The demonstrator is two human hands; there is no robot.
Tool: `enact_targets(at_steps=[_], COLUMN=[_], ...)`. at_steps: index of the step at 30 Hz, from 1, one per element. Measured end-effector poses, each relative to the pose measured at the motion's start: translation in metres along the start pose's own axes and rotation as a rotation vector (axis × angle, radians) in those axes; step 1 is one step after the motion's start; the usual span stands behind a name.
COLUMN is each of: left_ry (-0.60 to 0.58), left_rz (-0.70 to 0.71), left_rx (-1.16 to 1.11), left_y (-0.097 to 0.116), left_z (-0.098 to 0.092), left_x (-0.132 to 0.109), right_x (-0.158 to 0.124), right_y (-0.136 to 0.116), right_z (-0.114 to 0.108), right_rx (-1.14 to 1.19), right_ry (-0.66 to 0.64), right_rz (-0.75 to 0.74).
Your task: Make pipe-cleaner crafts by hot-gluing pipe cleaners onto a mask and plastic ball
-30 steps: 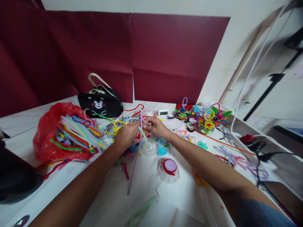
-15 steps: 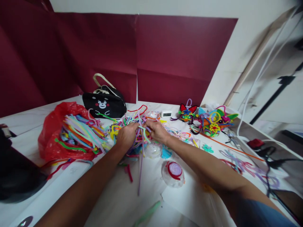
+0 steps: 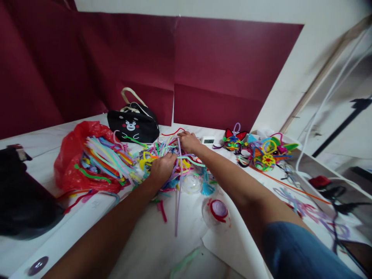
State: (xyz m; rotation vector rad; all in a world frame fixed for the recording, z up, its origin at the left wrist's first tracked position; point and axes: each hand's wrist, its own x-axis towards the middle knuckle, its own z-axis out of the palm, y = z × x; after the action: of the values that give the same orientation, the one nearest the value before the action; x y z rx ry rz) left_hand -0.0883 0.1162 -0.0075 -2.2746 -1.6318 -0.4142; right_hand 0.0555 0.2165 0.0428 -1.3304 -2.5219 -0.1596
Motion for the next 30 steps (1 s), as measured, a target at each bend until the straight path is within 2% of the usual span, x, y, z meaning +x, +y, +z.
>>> enact_targets(at_steps=[4, 7, 13, 18, 25, 30], left_ry=[-0.007, -0.003, -0.003, -0.002, 0.001, 0.016], left_rz=[0.022, 0.022, 0.013, 0.021, 0.071, 0.134], left_rx=[0.024, 0.025, 0.009, 0.003, -0.013, -0.041], left_y=[0.000, -0.002, -0.002, 0.000, -0.005, -0.005], left_z=[0.002, 0.003, 0.002, 0.001, 0.004, 0.010], left_x=[-0.001, -0.002, -0.001, 0.000, -0.001, -0.002], right_x=[0.007, 0.002, -0.036, -0.067, -0.086, -0.101], right_y=[-0.009, -0.008, 0.000, -0.001, -0.019, -0.033], right_z=[0.004, -0.003, -0.024, -0.026, -0.027, -0.033], right_rx=[-0.082, -0.072, 0.114, 0.287, 0.261, 0.181], right_ry=[-0.094, -0.113, -0.149, -0.258, -0.109, -0.076], right_rz=[0.055, 0.064, 0.086, 0.060, 0.014, -0.043])
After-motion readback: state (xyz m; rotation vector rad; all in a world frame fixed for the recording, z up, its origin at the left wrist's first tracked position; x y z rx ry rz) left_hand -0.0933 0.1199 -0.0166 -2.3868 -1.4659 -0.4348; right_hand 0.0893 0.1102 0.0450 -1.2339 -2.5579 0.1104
